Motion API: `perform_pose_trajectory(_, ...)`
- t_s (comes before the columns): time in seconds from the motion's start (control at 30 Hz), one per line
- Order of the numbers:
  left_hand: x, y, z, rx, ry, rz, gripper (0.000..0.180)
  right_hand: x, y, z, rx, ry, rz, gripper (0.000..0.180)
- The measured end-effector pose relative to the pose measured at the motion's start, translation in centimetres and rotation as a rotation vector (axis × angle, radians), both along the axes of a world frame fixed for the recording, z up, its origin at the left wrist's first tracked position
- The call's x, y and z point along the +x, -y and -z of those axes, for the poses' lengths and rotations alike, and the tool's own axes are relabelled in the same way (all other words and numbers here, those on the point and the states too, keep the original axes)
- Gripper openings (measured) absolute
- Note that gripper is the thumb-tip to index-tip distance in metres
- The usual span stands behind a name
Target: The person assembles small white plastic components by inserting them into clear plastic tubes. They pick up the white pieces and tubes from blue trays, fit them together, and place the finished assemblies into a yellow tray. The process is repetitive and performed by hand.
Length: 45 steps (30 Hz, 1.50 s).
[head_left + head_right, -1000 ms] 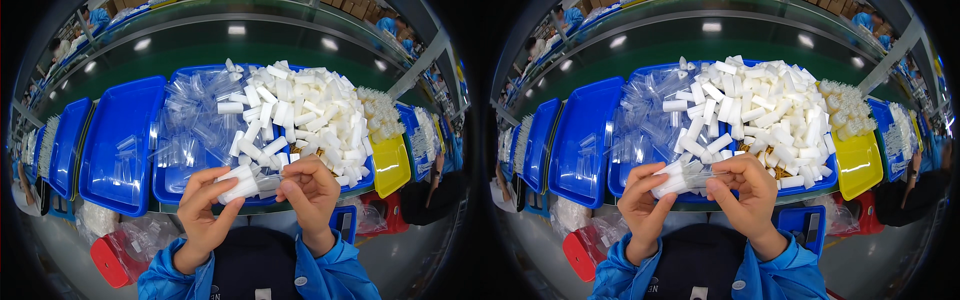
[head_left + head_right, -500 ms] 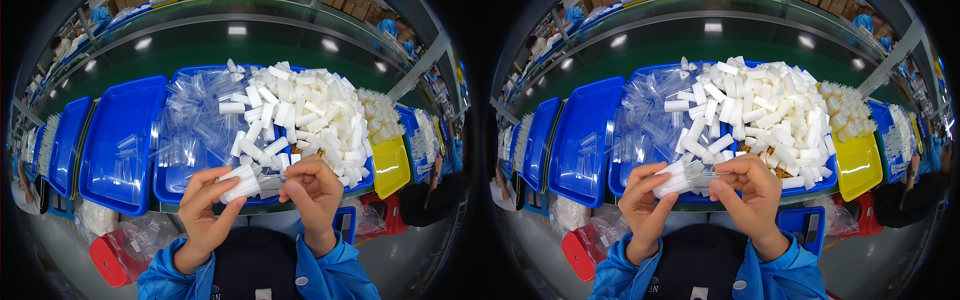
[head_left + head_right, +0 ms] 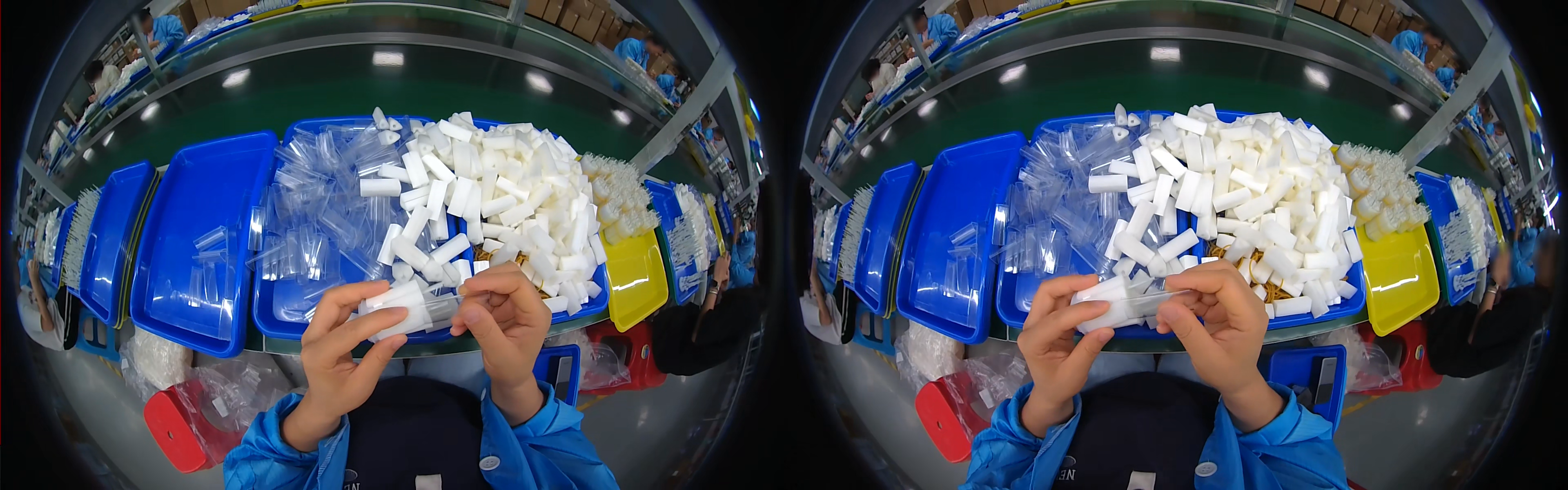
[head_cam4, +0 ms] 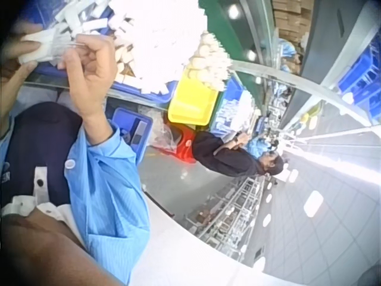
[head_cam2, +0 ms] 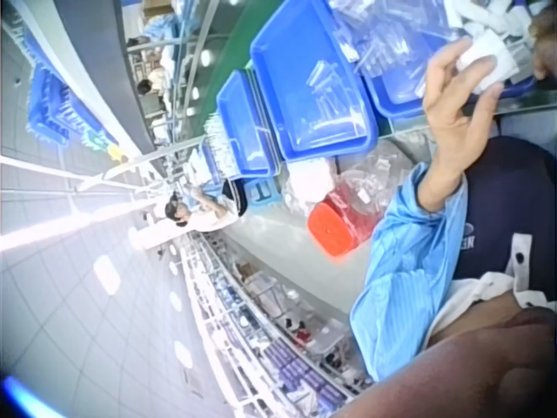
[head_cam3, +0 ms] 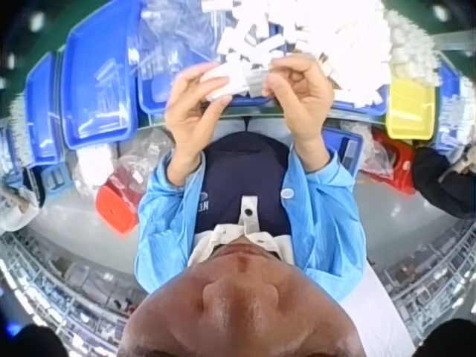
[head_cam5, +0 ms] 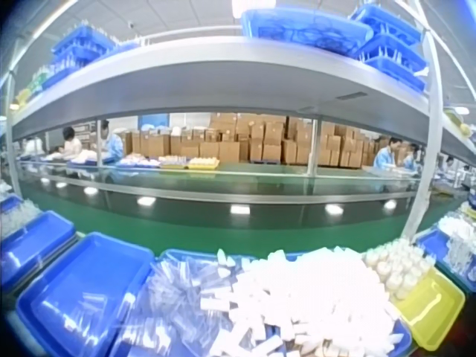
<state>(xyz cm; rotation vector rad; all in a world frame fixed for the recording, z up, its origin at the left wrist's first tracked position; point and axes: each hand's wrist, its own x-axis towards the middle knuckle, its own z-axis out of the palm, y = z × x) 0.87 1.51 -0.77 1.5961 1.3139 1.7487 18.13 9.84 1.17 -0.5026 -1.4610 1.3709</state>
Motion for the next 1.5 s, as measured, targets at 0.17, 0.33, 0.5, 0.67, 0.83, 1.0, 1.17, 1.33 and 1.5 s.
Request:
perform_pose_trajectory(0.17, -0.1, 0.0, -0.1, 0.011, -0.026, 0.010, 0.040, 0.1, -0.4, -0.2, 0.033, 0.131, 0.009, 0.034)
perform_pose_trajectory(0.33, 1.4, 0.2, 0.1, -0.027, -0.017, -0.085, 0.051, -0.6, -0.3, 0.1, 0.412, 0.406, 0.282, 0.071)
perform_pose_trajectory(0.5, 1.8, -0.2, 0.6, 0.144, -0.363, -0.277, 0.054, -2.7, 1.6, -0.2, 0.492, 0.529, 0.476, 0.087)
perform_pose_trajectory(0.67, 2.2, -0.1, 0.3, 0.143, -0.357, -0.276, 0.059, -2.7, 2.5, 0.5, 0.675, 0.622, 0.616, 0.076)
perform_pose_trajectory(0.83, 1.0, 0.3, 0.2, 0.043, -0.243, -0.311, 0.057, -3.5, 0.4, -0.1, 0.640, 0.453, 0.423, 0.058)
perform_pose_trajectory(1.0, -3.1, 1.2, 0.5, 0.055, 0.133, -0.363, 0.054, -2.6, -1.1, -0.5, 0.687, 0.577, 0.259, 0.034)
perform_pose_trajectory(1.17, -3.6, 1.7, -0.7, 0.017, 0.367, -0.291, 0.052, -4.7, -0.6, -0.1, 0.843, 0.692, 0.008, 0.019)
perform_pose_trajectory(1.33, -5.0, 2.4, 0.9, 0.013, 0.374, -0.230, 0.046, -6.1, -0.6, 0.5, 0.963, 0.944, 0.135, 0.024)
perform_pose_trajectory(1.5, -4.9, 2.8, 0.9, -0.004, 0.477, -0.259, 0.043, -5.4, -0.9, -0.4, 0.929, 0.939, 0.046, 0.027)
